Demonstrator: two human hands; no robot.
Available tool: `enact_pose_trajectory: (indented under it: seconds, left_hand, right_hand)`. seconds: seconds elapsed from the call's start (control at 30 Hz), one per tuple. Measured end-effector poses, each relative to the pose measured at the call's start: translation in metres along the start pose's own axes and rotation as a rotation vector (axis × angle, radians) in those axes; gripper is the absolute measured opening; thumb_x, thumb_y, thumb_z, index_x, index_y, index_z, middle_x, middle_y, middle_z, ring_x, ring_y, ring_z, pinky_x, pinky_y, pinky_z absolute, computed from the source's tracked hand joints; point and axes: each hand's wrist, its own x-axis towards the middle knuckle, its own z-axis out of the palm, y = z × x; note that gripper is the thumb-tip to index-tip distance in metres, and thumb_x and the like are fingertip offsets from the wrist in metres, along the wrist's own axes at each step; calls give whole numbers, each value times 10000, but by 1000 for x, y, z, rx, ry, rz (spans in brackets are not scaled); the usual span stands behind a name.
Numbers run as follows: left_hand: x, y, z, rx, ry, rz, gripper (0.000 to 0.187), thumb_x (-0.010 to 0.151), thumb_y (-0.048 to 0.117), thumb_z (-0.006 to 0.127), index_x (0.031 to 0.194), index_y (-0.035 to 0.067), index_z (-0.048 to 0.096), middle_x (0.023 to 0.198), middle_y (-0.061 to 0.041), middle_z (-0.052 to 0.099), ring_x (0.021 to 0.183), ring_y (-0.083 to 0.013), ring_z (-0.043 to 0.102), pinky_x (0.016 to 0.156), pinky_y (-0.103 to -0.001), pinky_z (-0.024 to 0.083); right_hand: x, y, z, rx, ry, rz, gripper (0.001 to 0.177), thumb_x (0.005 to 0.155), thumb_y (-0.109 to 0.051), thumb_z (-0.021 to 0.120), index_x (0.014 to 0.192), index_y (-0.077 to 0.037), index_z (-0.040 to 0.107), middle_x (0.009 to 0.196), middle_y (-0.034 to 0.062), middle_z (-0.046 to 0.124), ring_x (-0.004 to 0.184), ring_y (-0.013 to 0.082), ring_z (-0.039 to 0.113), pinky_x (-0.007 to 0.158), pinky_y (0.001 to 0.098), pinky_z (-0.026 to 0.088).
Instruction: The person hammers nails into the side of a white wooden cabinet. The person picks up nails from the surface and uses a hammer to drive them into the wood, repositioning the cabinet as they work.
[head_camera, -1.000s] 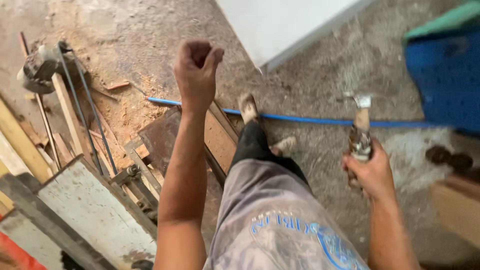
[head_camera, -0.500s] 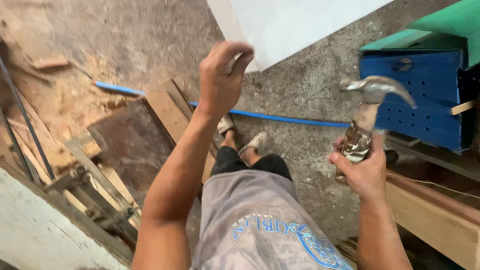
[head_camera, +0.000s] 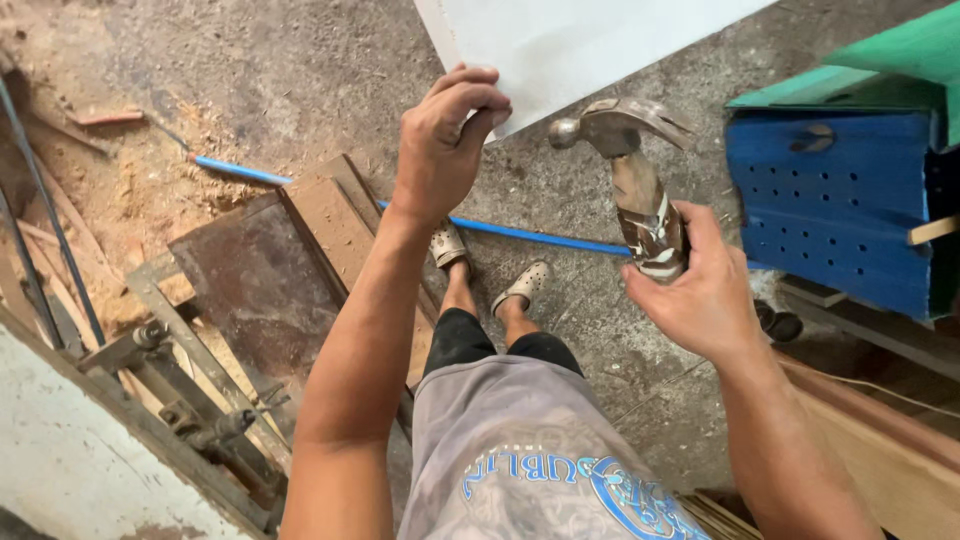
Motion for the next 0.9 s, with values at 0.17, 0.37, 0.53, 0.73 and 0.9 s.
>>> enact_pose_trajectory:
  seconds: [0.17, 0.37, 0.53, 0.73, 0.9]
  left_hand:
    - [-2, 2, 2, 0, 1, -16, 103, 919, -23, 776, 989, 30, 723, 1052, -93, 771, 1161, -250, 732, 1148, -422, 515]
    - [-2, 2, 2, 3, -5, 2, 100, 915, -25, 784, 978, 29, 728, 1010, -81, 763, 1178, -249, 725, 1157, -411, 512]
    - [-5, 1, 2, -52, -24, -11, 267, 897, -55, 792, 1119, 42, 681, 1094, -89, 768, 1088, -215, 757, 1192, -436, 453]
    - [-8, 0, 2, -151, -49, -85, 356, 931, -51, 785, 1221, 72, 618, 1113, -59, 771, 1065, -182, 790, 1030, -369, 564]
    - [-8, -2, 2, -61, -42, -65, 364, 913, -55, 804, 1210, 54, 625, 1034, -55, 781, 994, -176, 796, 981, -347, 588]
  right_hand:
    - [2, -12, 0, -86, -11, 12, 646, 773, -169, 822, 1324, 5, 533, 929, 159, 746, 840, 251, 762, 745, 363, 573]
    - [8, -26, -7, -142, 42, -118, 670, 810, -165, 827, 1378, -6, 508, 1025, 187, 748, 936, 303, 763, 785, 402, 587]
    - [14, -37, -2, -199, 107, -306, 773, 886, -118, 800, 1553, -42, 415, 1151, 236, 706, 978, 356, 762, 795, 410, 622]
    - [25, -49, 8, -426, 19, -292, 932, 822, -74, 811, 1618, -62, 325, 1132, 266, 703, 852, 387, 738, 717, 467, 609]
    - [15, -51, 5, -290, 102, -379, 872, 937, -61, 764, 1650, -57, 263, 1212, 290, 680, 973, 376, 762, 746, 397, 643]
